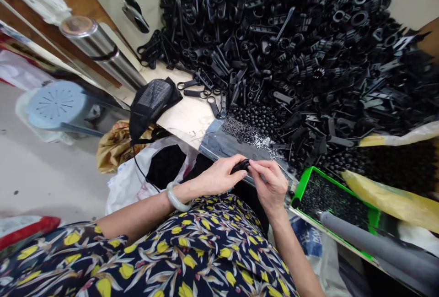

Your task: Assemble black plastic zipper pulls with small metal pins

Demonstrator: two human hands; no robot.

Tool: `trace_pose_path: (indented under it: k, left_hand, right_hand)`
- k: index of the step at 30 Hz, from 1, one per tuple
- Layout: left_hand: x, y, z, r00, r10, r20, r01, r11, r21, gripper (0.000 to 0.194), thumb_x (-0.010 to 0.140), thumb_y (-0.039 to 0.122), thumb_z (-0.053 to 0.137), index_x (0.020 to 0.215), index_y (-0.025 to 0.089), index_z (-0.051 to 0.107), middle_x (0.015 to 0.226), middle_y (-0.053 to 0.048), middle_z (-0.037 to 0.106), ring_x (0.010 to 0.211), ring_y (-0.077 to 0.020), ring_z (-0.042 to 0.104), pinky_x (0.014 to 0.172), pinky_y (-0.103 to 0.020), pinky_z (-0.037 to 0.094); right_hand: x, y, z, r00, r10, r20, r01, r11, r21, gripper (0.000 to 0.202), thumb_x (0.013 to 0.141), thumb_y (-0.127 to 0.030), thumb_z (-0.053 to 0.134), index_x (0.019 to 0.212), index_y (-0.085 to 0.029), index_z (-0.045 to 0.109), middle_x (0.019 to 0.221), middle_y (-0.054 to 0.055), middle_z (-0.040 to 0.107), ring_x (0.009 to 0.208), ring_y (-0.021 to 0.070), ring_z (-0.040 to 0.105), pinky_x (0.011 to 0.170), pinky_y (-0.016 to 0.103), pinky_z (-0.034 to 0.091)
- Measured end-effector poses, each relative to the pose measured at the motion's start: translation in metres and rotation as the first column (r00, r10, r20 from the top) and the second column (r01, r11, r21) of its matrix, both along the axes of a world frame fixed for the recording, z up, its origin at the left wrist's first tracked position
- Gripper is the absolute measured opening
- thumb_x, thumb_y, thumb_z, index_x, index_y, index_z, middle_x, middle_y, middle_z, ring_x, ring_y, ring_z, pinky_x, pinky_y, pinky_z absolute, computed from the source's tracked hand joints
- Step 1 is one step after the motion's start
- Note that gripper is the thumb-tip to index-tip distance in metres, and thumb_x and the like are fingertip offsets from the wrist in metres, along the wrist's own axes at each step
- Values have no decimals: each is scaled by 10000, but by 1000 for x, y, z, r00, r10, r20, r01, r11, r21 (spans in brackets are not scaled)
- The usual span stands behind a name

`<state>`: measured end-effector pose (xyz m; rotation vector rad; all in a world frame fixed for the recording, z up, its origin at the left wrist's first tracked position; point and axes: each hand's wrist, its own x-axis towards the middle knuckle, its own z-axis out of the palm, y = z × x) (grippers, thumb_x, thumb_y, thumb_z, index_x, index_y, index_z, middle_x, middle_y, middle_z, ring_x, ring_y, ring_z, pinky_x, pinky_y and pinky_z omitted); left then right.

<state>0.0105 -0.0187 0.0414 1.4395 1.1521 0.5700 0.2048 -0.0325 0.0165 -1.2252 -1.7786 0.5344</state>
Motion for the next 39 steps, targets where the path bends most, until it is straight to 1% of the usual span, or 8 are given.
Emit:
trace_pose_path:
  k: [8, 16, 20, 25, 28, 31, 35, 39]
  left_hand:
    - [-4, -3, 6, 996, -67, -54, 73, 991, 113, 222, 1005, 320, 571, 1150, 195, 686, 968, -48, 752, 820, -208, 681, 747, -283, 463]
    - [-18, -10, 1, 973, -228, -37, 231, 959, 161, 209, 1006, 272, 567, 1146, 200, 706, 919, -58, 753, 806, -209, 692, 723, -275, 456]
    - [-21, -16, 4, 972, -235, 19, 230, 963, 143, 250, 1016, 271, 546, 1203, 211, 700, 882, -38, 750, 742, -181, 675, 712, -261, 469]
    - [-17, -25, 4, 991, -127, 47, 116, 974, 196, 318, 1030, 277, 526, 1311, 226, 665, 1022, -70, 774, 812, -195, 719, 777, -272, 509]
    - [-15, -23, -7, 1000, 6, -28, 1, 970, 242, 299, 1015, 251, 531, 1273, 219, 679, 1118, -105, 756, 934, -233, 728, 866, -309, 522]
    - [-14, -16, -25, 989, 99, -106, -71, 969, 237, 247, 984, 248, 574, 1202, 225, 689, 1058, -103, 738, 932, -251, 718, 897, -341, 524]
    - [-20, -9, -35, 985, 160, -66, -146, 973, 177, 224, 911, 235, 675, 1134, 238, 664, 1032, -83, 723, 997, -264, 702, 983, -379, 509]
    - [-33, -6, -23, 994, 71, 80, -68, 997, -45, 404, 872, 248, 726, 1255, 228, 598, 1156, -88, 715, 1123, -251, 672, 1010, -388, 506]
  right_hand:
    - [7, -6, 0, 992, 111, 64, -113, 993, 32, 387, 934, -136, 701, 1228, -380, 763, 967, 35, 763, 794, 183, 736, 694, 316, 637]
    - [14, -19, -4, 966, 238, 97, -241, 970, 26, 530, 920, -107, 709, 1337, -434, 697, 1043, 38, 769, 852, 204, 751, 736, 342, 656]
    - [10, -24, -9, 985, 128, -114, -148, 972, -185, 484, 925, -232, 741, 1363, -426, 672, 1074, 44, 698, 846, 190, 717, 756, 351, 652]
    - [-13, -29, -15, 909, -45, -415, -181, 853, -489, 391, 952, -403, 709, 1328, -302, 671, 979, 39, 720, 771, 174, 723, 717, 315, 649]
    - [-31, -23, -21, 869, -121, -479, -205, 793, -574, 402, 964, -483, 671, 1295, -256, 690, 799, 14, 725, 626, 168, 687, 641, 316, 641]
    - [-39, -8, -27, 867, -157, -472, -189, 774, -604, 452, 946, -545, 670, 1271, -234, 714, 890, 41, 779, 679, 179, 715, 689, 332, 652]
    - [-27, 6, -25, 929, -18, -370, -220, 779, -588, 400, 933, -510, 714, 1228, -242, 743, 1051, 51, 803, 855, 196, 762, 846, 353, 641]
    - [-8, 14, -10, 944, 289, -162, -331, 850, -410, 319, 977, -411, 694, 1283, -325, 726, 1255, 41, 768, 1164, 231, 714, 1087, 453, 535]
